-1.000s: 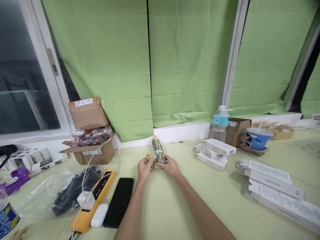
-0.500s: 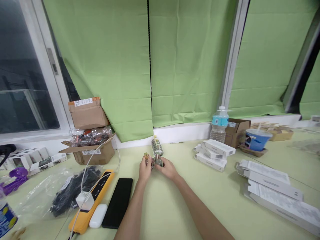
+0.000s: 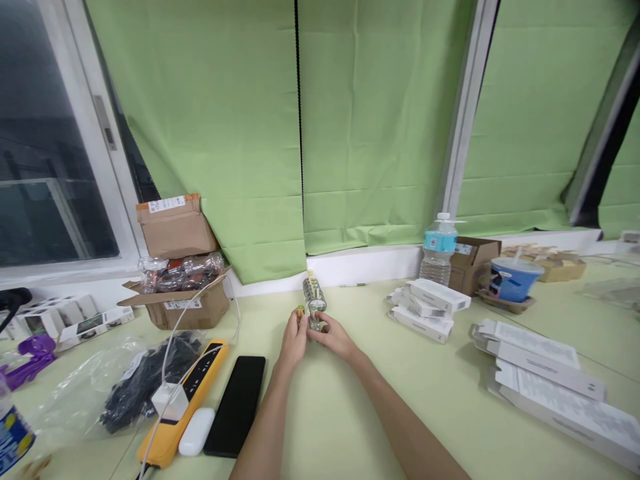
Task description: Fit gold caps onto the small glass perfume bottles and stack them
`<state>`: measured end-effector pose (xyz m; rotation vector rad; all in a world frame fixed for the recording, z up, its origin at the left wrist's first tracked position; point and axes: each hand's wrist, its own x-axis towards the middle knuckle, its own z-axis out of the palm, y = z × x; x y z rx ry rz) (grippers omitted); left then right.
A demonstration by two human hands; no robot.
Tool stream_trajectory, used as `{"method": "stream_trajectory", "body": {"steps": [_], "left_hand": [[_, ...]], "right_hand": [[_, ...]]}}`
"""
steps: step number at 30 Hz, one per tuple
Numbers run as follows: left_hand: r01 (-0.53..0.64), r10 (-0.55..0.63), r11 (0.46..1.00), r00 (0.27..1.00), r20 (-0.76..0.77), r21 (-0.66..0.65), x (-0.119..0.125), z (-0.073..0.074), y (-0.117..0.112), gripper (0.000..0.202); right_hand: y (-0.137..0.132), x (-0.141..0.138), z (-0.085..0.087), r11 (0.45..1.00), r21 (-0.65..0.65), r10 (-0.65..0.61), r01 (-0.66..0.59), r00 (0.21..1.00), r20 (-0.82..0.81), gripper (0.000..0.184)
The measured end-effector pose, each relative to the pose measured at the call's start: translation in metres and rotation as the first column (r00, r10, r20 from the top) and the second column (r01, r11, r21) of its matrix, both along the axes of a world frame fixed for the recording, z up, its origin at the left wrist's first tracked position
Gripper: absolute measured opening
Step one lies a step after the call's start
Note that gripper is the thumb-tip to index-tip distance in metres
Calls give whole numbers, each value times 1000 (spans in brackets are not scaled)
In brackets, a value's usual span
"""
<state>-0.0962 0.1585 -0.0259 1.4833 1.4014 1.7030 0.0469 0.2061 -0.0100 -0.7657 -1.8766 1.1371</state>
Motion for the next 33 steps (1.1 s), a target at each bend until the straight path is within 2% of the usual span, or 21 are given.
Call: {"method": "stream_trajectory", "body": {"steps": [2, 4, 10, 12, 17, 21, 30, 33], "left_hand": [[-18, 18, 1000, 1000, 20, -2, -1, 0, 0, 40], [-53, 54, 999, 998, 45, -7, -1, 0, 1, 40], [-168, 167, 985, 985, 40, 23, -2, -1, 3, 41], [-140, 140, 990, 990, 28, 7, -1, 0, 1, 42], [50, -50, 999, 999, 7, 8, 4, 8, -8, 45], [31, -30, 999, 999, 34, -21, 5, 10, -10, 46], [38, -37, 999, 999, 24, -24, 6, 13, -11, 49], [49, -48, 998, 999, 6, -28, 6, 15, -13, 52]], "right_hand": [[3, 1, -3, 997, -76, 18, -19, 1000, -6, 62], [6, 2, -6, 994, -113, -15, 13, 1000, -12, 72], [9, 1, -10, 994, -99, -57, 55, 998, -21, 74], [8, 1, -9, 996, -83, -38, 37, 999, -6, 73], [5, -1, -6, 999, 31, 36, -37, 999, 23, 61], [4, -3, -6, 997, 69, 24, -25, 1000, 18, 59], [0, -2, -1, 999, 49, -10, 8, 999, 38, 61], [0, -2, -3, 999, 47, -8, 7, 999, 40, 57]]}}
